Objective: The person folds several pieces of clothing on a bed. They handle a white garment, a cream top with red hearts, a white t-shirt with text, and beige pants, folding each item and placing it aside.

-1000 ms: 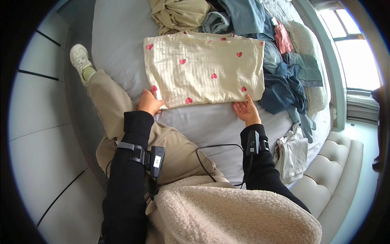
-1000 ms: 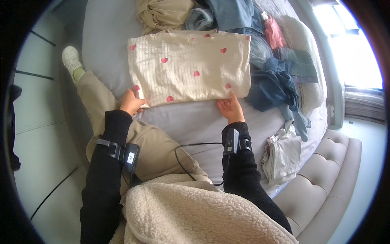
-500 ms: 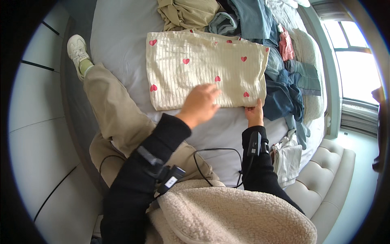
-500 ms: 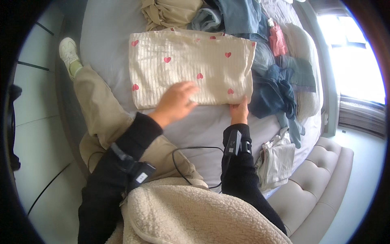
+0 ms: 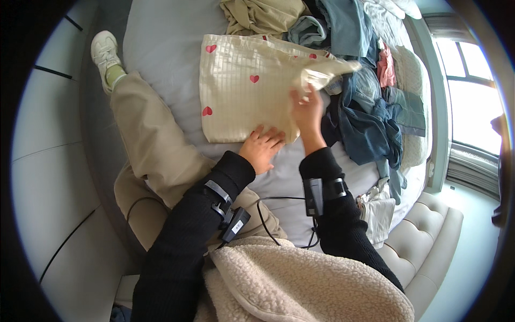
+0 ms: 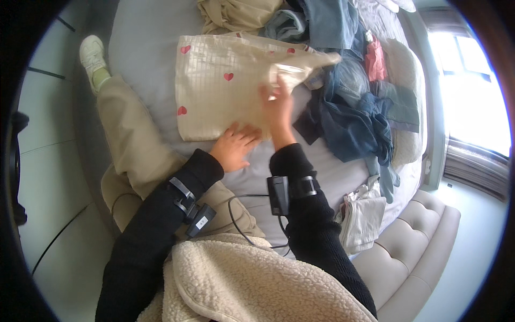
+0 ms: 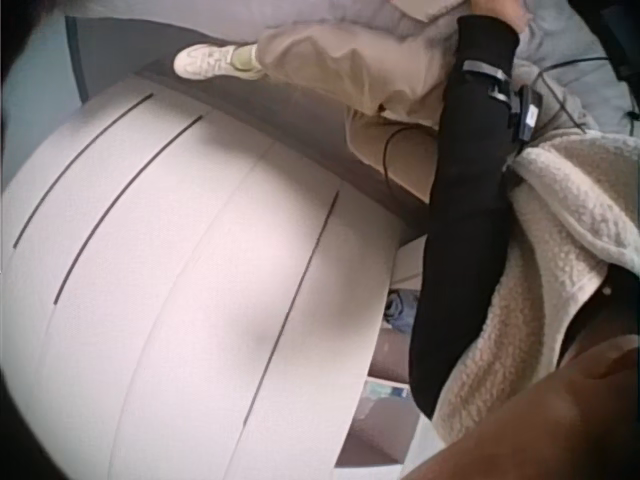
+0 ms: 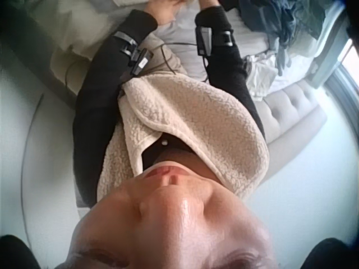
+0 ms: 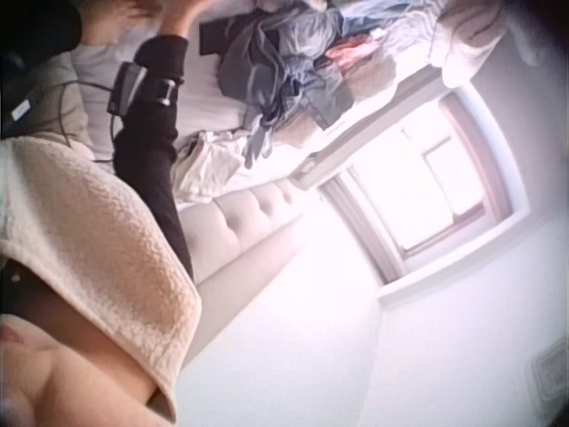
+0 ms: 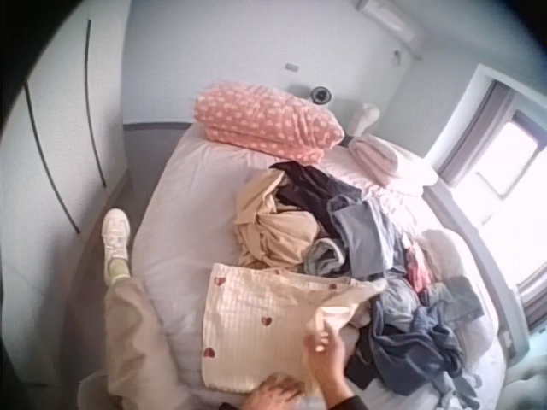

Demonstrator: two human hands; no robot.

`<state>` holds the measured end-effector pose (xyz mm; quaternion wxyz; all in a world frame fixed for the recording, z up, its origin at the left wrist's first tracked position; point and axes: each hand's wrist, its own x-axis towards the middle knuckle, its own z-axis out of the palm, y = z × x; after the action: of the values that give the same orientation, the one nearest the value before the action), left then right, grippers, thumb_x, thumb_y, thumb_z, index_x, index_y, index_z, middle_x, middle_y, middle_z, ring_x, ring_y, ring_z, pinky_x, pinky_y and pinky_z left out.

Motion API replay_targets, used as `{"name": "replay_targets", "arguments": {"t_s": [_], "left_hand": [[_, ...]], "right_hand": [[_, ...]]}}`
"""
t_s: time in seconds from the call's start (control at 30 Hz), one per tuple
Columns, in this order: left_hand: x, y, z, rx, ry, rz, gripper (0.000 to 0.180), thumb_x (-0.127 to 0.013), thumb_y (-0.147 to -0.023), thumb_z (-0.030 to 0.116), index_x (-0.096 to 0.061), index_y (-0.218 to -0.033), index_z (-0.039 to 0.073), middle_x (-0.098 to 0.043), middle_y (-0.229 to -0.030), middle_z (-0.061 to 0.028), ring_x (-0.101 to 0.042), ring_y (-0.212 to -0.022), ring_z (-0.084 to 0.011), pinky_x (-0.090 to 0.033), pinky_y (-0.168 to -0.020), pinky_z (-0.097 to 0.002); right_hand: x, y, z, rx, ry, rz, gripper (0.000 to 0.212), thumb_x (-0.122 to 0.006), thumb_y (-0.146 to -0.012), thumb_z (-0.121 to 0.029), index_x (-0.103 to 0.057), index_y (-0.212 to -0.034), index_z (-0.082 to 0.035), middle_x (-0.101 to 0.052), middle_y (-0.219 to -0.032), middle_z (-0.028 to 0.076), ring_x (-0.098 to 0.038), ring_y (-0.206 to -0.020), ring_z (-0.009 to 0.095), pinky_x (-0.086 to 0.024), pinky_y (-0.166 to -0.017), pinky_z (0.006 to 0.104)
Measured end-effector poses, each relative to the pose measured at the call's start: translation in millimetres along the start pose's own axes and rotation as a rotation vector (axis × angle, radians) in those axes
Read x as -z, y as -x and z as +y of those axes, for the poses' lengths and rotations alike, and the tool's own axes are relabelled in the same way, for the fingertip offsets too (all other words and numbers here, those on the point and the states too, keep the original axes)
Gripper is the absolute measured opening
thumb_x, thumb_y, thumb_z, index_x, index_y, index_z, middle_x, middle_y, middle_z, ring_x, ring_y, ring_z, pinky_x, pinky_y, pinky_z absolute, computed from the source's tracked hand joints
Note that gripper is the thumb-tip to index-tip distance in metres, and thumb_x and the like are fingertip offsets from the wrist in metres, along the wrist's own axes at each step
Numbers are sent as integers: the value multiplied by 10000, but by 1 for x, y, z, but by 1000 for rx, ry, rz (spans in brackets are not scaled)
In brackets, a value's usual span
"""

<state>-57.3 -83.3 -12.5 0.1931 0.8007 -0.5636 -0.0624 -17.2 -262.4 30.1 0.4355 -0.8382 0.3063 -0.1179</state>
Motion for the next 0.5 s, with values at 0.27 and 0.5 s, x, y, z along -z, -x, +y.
{"name": "replay_targets", "arguments": {"t_s": [0.27,0.5], "left_hand": [[76,37,-21,102,297,-398,371,-692,-819,351,-699,-1015,36,-680,-992,-176,-628,-992,-354,-486,-877,-414],[107,52,-67,547,285,149,103,-675,-783,174,-616,-800,91,-661,-891,-76,-636,-814,-307,-493,-690,-411]], "right_hand": [[-58,74,-35,622,158,-561,214,-689,-814,-175,-678,-998,-65,-601,-1249,167,-569,-1134,367,-451,-958,408],[-2,88,-1,329,143,-272,266,-697,-801,-126,-657,-1052,-48,-620,-1221,145,-564,-1149,320,-443,-975,390]]}}
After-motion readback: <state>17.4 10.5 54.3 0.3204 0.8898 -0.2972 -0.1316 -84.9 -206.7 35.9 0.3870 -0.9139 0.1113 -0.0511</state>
